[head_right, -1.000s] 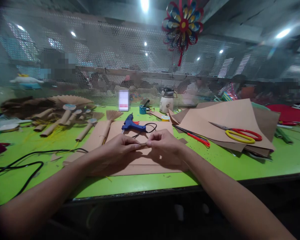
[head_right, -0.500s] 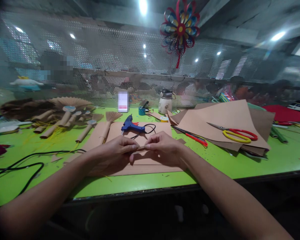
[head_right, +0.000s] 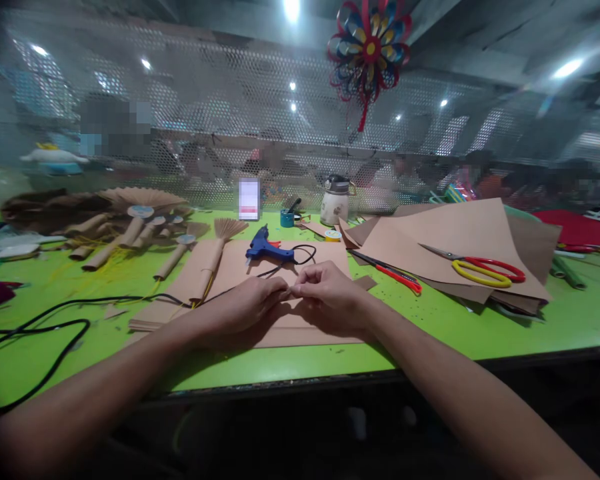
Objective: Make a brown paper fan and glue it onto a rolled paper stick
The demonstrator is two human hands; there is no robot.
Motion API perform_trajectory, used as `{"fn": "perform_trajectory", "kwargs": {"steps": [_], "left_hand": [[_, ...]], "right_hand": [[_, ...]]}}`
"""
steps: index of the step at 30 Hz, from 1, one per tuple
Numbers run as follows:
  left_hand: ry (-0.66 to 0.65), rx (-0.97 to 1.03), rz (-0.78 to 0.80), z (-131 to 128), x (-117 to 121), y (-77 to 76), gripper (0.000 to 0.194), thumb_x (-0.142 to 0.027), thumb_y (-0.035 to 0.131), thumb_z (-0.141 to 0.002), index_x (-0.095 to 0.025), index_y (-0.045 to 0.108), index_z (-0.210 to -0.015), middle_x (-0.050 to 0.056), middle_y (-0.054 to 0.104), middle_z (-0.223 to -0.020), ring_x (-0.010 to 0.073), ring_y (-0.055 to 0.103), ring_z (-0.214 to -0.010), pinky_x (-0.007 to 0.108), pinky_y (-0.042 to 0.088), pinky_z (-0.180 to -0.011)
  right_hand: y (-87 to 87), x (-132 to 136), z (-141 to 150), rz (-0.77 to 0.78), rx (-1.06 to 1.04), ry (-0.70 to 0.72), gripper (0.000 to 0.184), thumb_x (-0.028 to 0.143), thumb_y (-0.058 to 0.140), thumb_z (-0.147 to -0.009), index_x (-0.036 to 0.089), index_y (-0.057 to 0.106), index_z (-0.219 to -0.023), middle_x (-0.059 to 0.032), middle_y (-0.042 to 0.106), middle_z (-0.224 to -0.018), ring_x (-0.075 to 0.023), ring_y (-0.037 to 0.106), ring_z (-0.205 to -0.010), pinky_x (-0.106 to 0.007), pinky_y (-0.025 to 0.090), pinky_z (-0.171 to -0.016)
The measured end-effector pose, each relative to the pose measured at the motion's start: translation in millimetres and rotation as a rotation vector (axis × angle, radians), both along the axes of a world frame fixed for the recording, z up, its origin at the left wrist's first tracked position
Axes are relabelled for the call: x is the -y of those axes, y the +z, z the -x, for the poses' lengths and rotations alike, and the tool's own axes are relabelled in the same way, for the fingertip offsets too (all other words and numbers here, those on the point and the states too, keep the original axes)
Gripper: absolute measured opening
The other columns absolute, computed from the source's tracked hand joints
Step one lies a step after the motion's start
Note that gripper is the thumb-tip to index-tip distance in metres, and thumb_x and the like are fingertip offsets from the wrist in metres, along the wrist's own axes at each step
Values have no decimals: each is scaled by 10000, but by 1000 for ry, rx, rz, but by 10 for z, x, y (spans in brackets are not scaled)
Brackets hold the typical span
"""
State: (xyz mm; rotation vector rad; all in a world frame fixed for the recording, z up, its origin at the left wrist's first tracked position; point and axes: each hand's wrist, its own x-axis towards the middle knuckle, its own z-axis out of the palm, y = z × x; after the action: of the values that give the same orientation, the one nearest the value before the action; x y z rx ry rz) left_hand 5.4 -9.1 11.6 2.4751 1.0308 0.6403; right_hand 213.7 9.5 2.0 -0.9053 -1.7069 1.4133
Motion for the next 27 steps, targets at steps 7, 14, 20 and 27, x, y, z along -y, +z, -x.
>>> {"fn": "perform_trajectory", "kwargs": {"steps": [7,14,20,27], "left_hand": [[-30,11,71,-3,-2,-23,226,-334,411,-912,-192,525,-779,10,516,-678,137,403,-579,280,254,-557],[-131,43,319,41,-159,13,377,-497,431,-898,-181,568,-746,7,565,-645,142,494,-601,258,335,-577],[-183,76,485,21,-152,46,392,-487,398,-912,-177,527,-709,-9,549,-511,129,508,-509,246,379,-568],[-130,38,292,38,-188,22,360,-456,435,-896,-161,585,-755,20,589,-661,138,506,-601,247,359,-577]], "right_hand": [[-8,-1,-36,12,21,52,219,314,742,-729,117,646,-716,38,494,-500,-70,412,-466,-208,271,-470],[-17,40,-23,79,-41,107,214,297,773,-711,115,664,-742,45,486,-488,-66,385,-466,-220,268,-487],[-62,173,60,251,-205,168,213,307,748,-760,124,652,-813,18,536,-560,-74,430,-515,-220,320,-531],[-49,149,41,170,-126,128,246,354,730,-769,133,626,-739,24,525,-502,-90,459,-472,-236,356,-522]]}}
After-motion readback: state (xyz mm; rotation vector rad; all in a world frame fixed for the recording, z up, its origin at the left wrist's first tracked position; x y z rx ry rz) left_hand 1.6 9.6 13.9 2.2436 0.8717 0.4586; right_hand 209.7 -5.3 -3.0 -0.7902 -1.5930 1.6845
